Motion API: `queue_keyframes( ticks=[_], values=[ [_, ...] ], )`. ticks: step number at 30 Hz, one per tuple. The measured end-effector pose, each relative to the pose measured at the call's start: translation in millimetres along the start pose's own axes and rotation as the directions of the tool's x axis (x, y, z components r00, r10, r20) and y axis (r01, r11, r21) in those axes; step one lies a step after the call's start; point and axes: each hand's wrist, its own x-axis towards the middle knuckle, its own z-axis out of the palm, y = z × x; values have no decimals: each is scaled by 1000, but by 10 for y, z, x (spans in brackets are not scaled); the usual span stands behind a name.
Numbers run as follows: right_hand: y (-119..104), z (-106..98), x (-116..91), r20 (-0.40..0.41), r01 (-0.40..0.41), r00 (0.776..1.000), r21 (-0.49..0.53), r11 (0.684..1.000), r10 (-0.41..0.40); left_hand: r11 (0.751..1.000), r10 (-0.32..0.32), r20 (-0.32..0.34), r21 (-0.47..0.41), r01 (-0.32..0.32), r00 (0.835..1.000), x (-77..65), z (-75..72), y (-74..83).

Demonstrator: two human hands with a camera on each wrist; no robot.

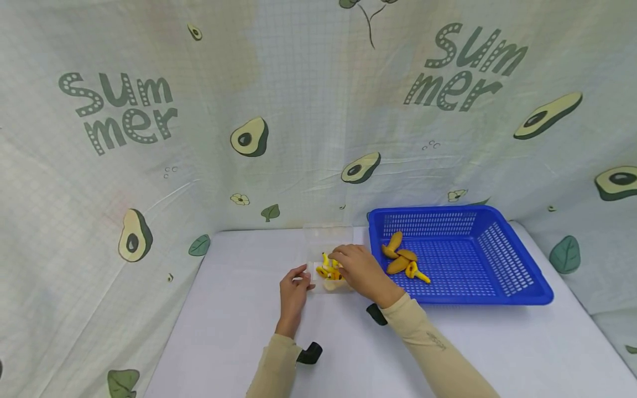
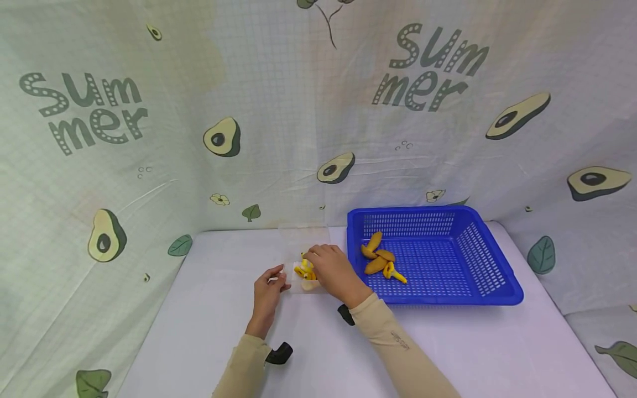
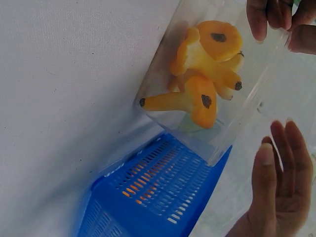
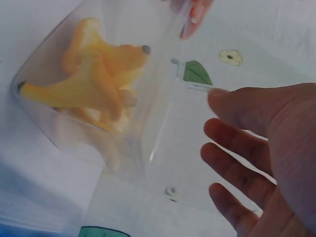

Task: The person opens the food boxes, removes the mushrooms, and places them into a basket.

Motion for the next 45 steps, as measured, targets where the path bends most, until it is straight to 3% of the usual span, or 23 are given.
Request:
queue_keyframes(
  ticks=[6, 14, 21, 26, 38, 45],
  values=[
    [1, 107, 18, 95, -55, 994, 4, 999, 54, 1000, -8, -8, 8, 8, 1000, 8, 14, 2],
    [24, 215, 99, 130, -53, 990, 17, 998, 51, 1000, 1, -14, 11, -1, 1000, 16, 18, 2],
    [-3, 343, 184, 164, -109, 982, 56, 992, 98, 1000, 2, -13, 21, -1, 1000, -11, 6, 0],
    [-26, 383, 229, 202, -105, 975, 76, 992, 88, 1000, -6, -9, -10, 6, 1000, -37, 0, -6],
    [-31, 418, 289, 120, -3, 993, 21, 1000, 0, 999, 22, 7, -25, -22, 1000, 6, -6, -19],
    [-52, 444, 301, 106, -3, 994, -45, 999, 7, 999, 34, 3, -36, -34, 999, -6, 8, -8]
  ],
)
